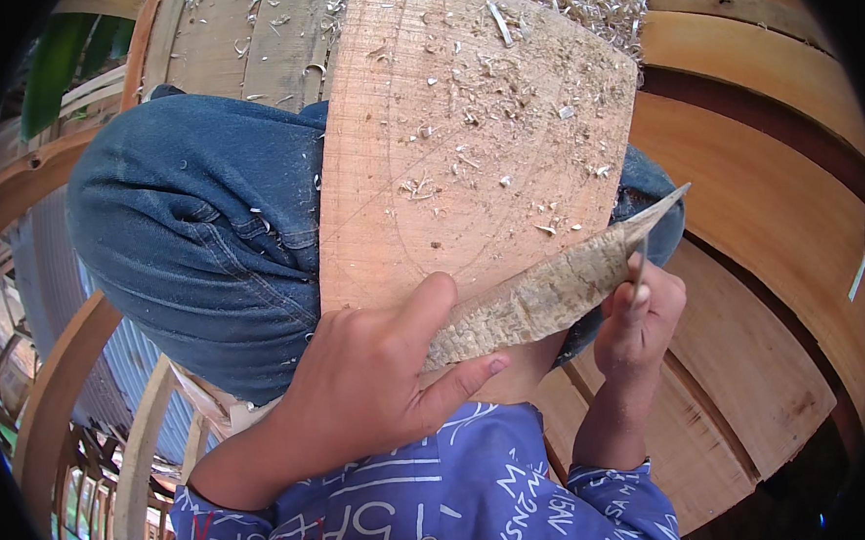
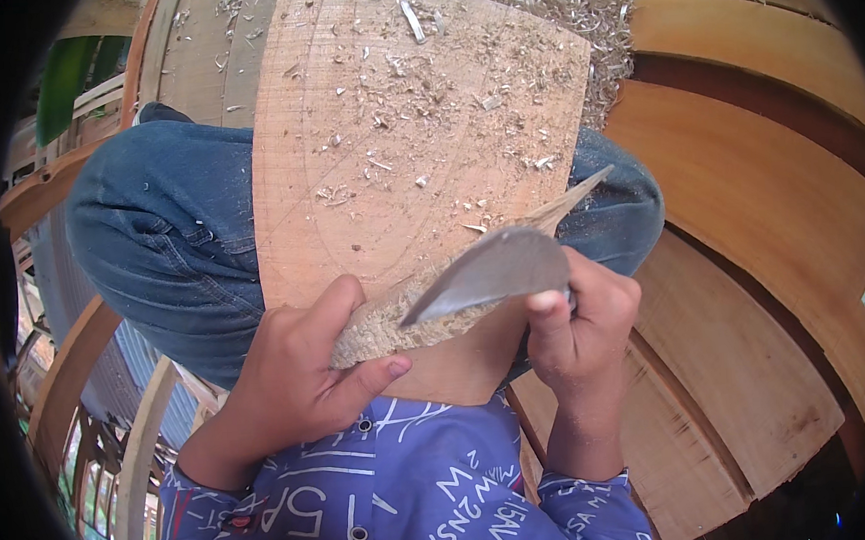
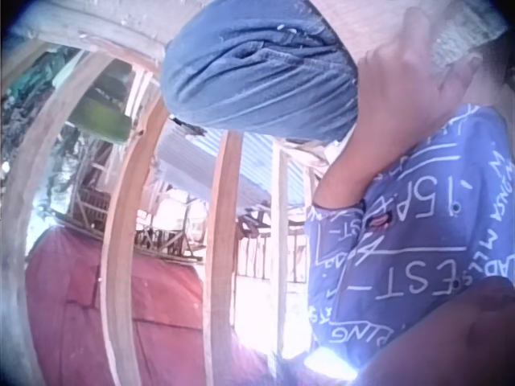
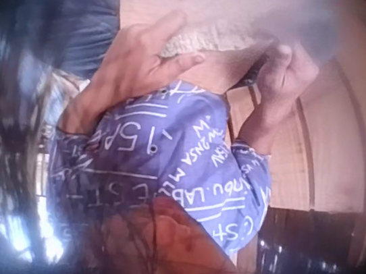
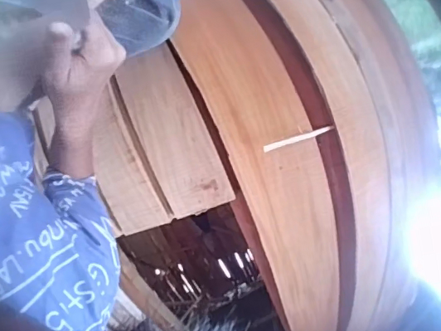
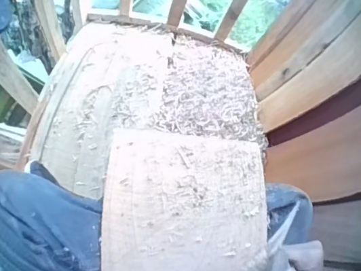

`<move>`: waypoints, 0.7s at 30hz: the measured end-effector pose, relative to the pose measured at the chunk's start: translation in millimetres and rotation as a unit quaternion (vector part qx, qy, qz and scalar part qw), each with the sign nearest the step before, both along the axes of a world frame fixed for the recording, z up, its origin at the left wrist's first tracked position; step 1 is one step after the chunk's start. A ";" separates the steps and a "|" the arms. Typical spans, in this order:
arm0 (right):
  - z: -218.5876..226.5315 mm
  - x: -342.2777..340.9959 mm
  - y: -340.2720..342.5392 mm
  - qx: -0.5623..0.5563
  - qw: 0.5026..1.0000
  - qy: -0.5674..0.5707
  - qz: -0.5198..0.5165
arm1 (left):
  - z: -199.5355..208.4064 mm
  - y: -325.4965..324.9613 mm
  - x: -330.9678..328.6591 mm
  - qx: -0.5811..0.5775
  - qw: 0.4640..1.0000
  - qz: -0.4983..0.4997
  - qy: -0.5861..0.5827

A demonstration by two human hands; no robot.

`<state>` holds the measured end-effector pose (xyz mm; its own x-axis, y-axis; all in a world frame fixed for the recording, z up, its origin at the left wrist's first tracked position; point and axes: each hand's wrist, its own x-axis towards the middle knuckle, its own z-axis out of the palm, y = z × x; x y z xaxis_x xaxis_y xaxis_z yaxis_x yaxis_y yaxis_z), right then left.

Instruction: The person sits cross-legged and uses a curved blade to carve a long, thin piece of wood. They repeatedly shave off thin layers of wood, rotating the piece to work on different sides and gradually shaping it into a tapered form.

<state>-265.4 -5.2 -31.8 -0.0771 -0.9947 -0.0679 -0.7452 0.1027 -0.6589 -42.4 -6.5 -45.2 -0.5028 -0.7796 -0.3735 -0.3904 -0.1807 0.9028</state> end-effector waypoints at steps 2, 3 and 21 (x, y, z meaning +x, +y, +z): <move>-4.7 -15.7 -1.5 0.037 0.998 -0.019 -0.054 | -2.3 2.0 0.3 -0.010 1.000 0.011 0.005; -6.7 -27.2 -4.4 0.055 0.995 -0.028 -0.082 | -2.5 2.2 -0.4 -0.005 1.000 0.011 0.004; -8.4 -37.3 -13.0 0.056 0.992 -0.060 -0.091 | 4.4 -2.2 0.3 0.045 0.999 -0.002 -0.004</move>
